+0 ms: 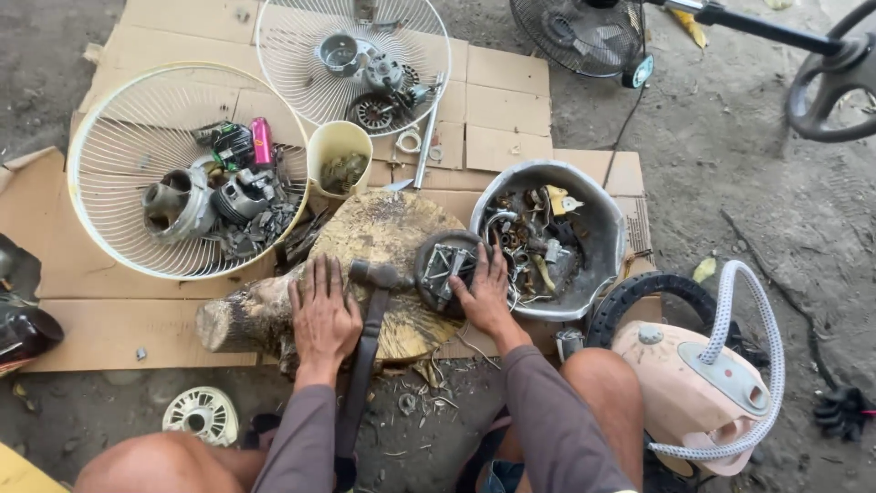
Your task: Dismantle a mechanical component using a hammer and a punch tool on a wooden block
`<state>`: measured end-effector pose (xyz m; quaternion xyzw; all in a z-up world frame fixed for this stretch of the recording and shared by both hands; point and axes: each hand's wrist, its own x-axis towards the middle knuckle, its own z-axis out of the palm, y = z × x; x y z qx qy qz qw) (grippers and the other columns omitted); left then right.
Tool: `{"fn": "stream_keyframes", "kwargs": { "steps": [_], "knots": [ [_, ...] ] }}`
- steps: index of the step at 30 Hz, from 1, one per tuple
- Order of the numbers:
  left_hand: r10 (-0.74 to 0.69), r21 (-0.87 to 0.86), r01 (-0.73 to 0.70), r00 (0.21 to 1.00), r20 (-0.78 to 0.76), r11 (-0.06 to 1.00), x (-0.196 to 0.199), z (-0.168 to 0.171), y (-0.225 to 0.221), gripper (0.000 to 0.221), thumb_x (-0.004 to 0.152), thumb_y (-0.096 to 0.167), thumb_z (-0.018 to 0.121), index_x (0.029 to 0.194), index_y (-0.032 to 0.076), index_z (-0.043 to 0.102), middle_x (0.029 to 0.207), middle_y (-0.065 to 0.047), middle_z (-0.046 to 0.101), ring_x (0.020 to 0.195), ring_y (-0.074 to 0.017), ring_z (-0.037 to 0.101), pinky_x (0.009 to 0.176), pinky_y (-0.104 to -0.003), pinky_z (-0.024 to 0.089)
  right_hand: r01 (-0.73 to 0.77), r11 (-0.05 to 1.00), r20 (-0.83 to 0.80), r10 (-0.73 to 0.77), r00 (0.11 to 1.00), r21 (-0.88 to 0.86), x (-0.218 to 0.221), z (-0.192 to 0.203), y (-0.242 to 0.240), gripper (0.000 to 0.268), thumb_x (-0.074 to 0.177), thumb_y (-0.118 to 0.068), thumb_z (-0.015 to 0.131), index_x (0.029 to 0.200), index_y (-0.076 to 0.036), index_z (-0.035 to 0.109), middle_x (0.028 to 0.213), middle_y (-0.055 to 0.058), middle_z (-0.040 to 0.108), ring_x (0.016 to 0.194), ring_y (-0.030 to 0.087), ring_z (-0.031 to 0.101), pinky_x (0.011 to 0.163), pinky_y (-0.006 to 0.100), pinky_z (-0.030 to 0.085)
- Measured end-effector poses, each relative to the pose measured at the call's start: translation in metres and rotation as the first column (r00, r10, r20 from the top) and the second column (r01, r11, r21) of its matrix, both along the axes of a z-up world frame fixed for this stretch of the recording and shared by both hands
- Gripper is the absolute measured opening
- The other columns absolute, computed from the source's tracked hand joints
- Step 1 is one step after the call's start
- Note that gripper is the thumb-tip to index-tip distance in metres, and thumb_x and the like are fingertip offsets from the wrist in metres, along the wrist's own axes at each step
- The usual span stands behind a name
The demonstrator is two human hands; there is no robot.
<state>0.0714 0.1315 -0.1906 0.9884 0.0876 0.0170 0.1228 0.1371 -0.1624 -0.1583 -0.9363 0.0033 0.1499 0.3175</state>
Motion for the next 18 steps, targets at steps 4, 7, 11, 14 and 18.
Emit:
{"fn": "stream_keyframes", "kwargs": {
  "steps": [4, 7, 11, 14, 18],
  "knots": [
    [0.079, -0.022, -0.079, 0.997, 0.021, 0.997, 0.035, 0.002, 0.003, 0.084, 0.085, 0.035, 0.051, 0.164, 0.011, 0.032, 0.172, -0.020, 0.024, 0.156, -0.0396, 0.027, 0.121, -0.067, 0.024, -0.017, 1.000, 0.040, 0.017, 0.999, -0.008, 0.002, -0.009, -0.005, 0.094, 0.097, -0.058, 0.061, 0.166, -0.014, 0.013, 0.166, 0.029, 0.005, 0.151, 0.056, 0.007, 0.118, 0.074, 0.014],
    [0.106, -0.088, -0.104, 0.994, 0.016, 0.991, 0.032, 0.007, 0.006, 0.076, 0.092, 0.031, 0.044, 0.165, 0.014, 0.031, 0.171, -0.021, 0.023, 0.154, -0.0420, 0.029, 0.119, -0.067, 0.025, -0.037, 0.999, 0.063, 0.036, 0.997, 0.017, -0.003, -0.013, -0.004, 0.093, 0.098, -0.057, 0.061, 0.166, -0.013, 0.014, 0.165, 0.032, 0.007, 0.150, 0.058, 0.007, 0.120, 0.072, 0.011],
    [0.143, 0.016, -0.145, 0.985, 0.094, 0.989, 0.026, 0.006, -0.004, 0.066, 0.099, 0.037, 0.037, 0.161, 0.015, 0.041, 0.170, -0.019, 0.031, 0.158, -0.0379, 0.026, 0.124, -0.065, 0.014, -0.010, 1.000, -0.019, 0.010, 1.000, -0.010, 0.005, -0.023, -0.008, 0.093, 0.098, -0.059, 0.059, 0.167, -0.020, 0.009, 0.166, 0.029, 0.001, 0.152, 0.055, 0.003, 0.119, 0.072, 0.012],
    [0.191, 0.113, -0.206, 0.973, 0.132, 0.972, 0.013, -0.005, -0.010, 0.063, 0.103, 0.043, 0.036, 0.159, 0.016, 0.046, 0.170, -0.019, 0.033, 0.159, -0.0371, 0.026, 0.125, -0.065, 0.014, -0.003, 1.000, -0.027, 0.003, 1.000, -0.014, 0.014, -0.033, -0.007, 0.094, 0.097, -0.061, 0.059, 0.167, -0.023, 0.008, 0.167, 0.028, 0.001, 0.153, 0.054, 0.003, 0.119, 0.072, 0.013],
    [0.238, -0.103, -0.252, 0.962, -0.133, 0.962, -0.021, -0.012, -0.019, 0.068, 0.107, 0.058, 0.015, 0.165, 0.025, 0.027, 0.175, -0.014, 0.010, 0.160, -0.0389, 0.006, 0.123, -0.067, 0.003, 0.020, 0.999, -0.022, -0.021, 1.000, -0.047, 0.009, -0.025, -0.003, 0.093, 0.096, -0.063, 0.060, 0.166, -0.026, 0.011, 0.167, 0.027, 0.003, 0.153, 0.053, 0.005, 0.119, 0.071, 0.017]
  ]
}}
